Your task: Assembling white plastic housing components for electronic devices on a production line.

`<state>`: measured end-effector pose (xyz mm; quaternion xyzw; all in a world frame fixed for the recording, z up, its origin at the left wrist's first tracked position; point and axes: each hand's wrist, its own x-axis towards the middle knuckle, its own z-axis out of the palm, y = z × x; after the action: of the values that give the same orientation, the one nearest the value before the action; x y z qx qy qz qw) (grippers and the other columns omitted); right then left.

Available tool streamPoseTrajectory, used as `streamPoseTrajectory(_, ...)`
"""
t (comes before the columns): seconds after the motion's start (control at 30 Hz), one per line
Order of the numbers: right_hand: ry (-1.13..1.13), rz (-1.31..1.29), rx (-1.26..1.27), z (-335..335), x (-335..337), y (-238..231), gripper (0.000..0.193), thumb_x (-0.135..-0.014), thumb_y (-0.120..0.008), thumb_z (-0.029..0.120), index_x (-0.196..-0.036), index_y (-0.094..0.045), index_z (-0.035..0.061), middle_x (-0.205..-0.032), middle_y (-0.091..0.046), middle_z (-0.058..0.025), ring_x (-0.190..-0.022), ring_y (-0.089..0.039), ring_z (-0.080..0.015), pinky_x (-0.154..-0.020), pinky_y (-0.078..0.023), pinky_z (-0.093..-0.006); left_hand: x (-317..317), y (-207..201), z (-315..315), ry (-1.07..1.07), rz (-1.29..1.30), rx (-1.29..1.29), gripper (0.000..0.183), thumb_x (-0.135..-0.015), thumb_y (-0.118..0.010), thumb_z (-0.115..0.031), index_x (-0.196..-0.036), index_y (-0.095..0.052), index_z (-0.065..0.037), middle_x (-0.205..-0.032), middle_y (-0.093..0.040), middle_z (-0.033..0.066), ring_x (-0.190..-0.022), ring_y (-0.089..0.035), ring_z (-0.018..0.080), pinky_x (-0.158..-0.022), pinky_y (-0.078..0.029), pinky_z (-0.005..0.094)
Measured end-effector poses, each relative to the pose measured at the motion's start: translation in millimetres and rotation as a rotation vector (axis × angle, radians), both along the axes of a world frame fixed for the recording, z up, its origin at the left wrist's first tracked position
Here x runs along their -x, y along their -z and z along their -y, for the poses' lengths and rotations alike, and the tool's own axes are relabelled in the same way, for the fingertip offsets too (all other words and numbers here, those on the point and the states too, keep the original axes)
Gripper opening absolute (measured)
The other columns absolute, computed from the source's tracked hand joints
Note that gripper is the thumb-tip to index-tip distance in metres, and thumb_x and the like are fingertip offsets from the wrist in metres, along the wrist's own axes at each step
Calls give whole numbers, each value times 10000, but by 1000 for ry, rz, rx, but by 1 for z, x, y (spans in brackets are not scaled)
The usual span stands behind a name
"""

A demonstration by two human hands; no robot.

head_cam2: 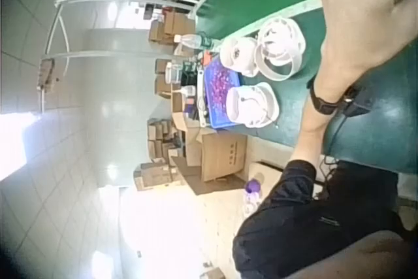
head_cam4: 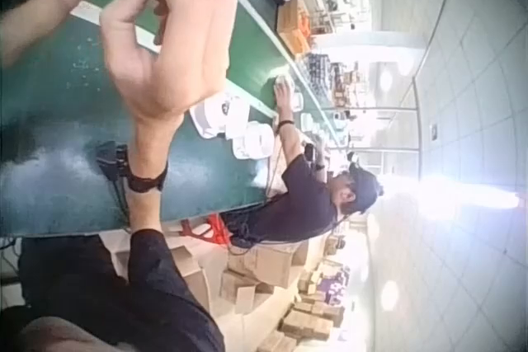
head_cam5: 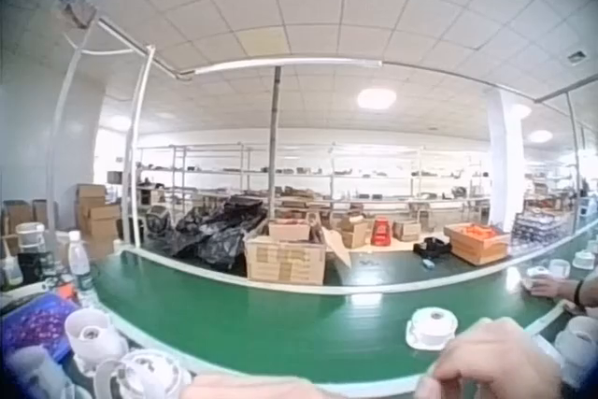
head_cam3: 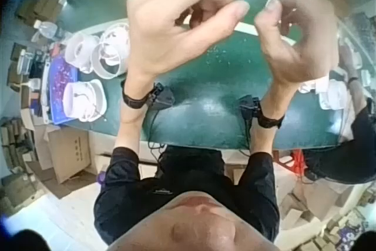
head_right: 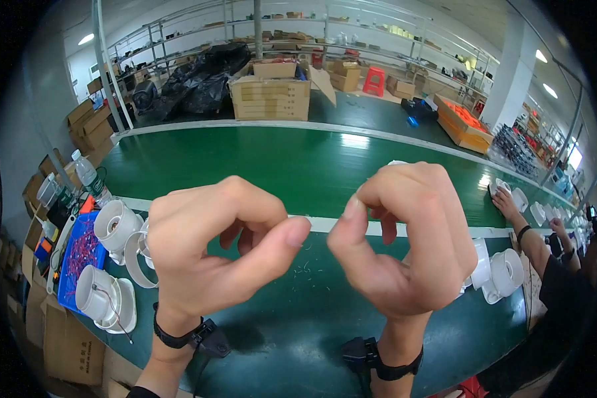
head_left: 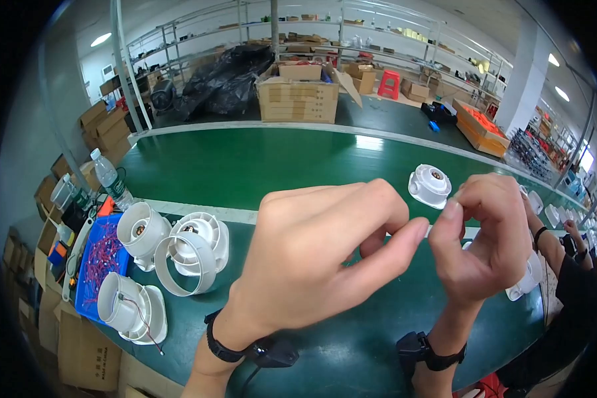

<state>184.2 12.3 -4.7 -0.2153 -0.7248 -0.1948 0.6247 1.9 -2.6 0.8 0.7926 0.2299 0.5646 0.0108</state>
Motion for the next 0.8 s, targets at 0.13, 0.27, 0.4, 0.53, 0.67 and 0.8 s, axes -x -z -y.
streamPoseTrajectory(0.13,-2,50,33,6,2,-4,239,-601,-671,-98,-804,-624,20,-717,-624,-74,-595,-565,-174,-463,-408,-257,-2,0,4,-2,57,98,83,-772,-708,2,-750,-636,-34,-710,-639,26,-574,-574,67,-467,-400,199)
streamPoseTrajectory(0.27,-79,79,87,-1,6,0,197,-659,-690,-37,-831,-630,38,-745,-598,-81,-615,-594,-235,-527,-482,-332,-3,0,-1,-24,77,-35,141,-630,-501,90,-727,-555,3,-855,-618,151,-697,-564,183,-602,-434,254)
streamPoseTrajectory(0.4,-97,243,301,-7,4,7,129,-770,-686,83,-846,-588,48,-746,-529,-76,-670,-598,-261,-532,-466,-366,2,-3,7,-77,36,-48,59,-632,-484,21,-658,-531,-4,-836,-619,153,-682,-548,184,-590,-410,261)
streamPoseTrajectory(0.53,-132,434,483,-10,5,10,150,-792,-683,122,-894,-604,46,-771,-567,-110,-704,-611,-310,-571,-479,-409,10,2,8,-80,38,-70,43,-630,-492,-32,-610,-523,-10,-786,-616,145,-635,-531,168,-555,-393,255)
streamPoseTrajectory(0.67,-175,474,587,25,-22,-20,232,-754,-679,93,-967,-650,4,-863,-667,-157,-786,-660,-338,-659,-520,-355,-26,7,21,112,69,-45,182,-677,-654,-78,-851,-624,-30,-862,-610,119,-785,-622,306,-633,-517,392)
streamPoseTrajectory(0.8,-198,502,820,16,-14,-4,343,-713,-661,58,-1050,-626,2,-845,-654,-137,-747,-654,-264,-665,-498,-322,-21,24,61,-145,-358,187,247,-741,-658,-141,-933,-565,-16,-921,-587,115,-875,-604,290,-615,-526,349)
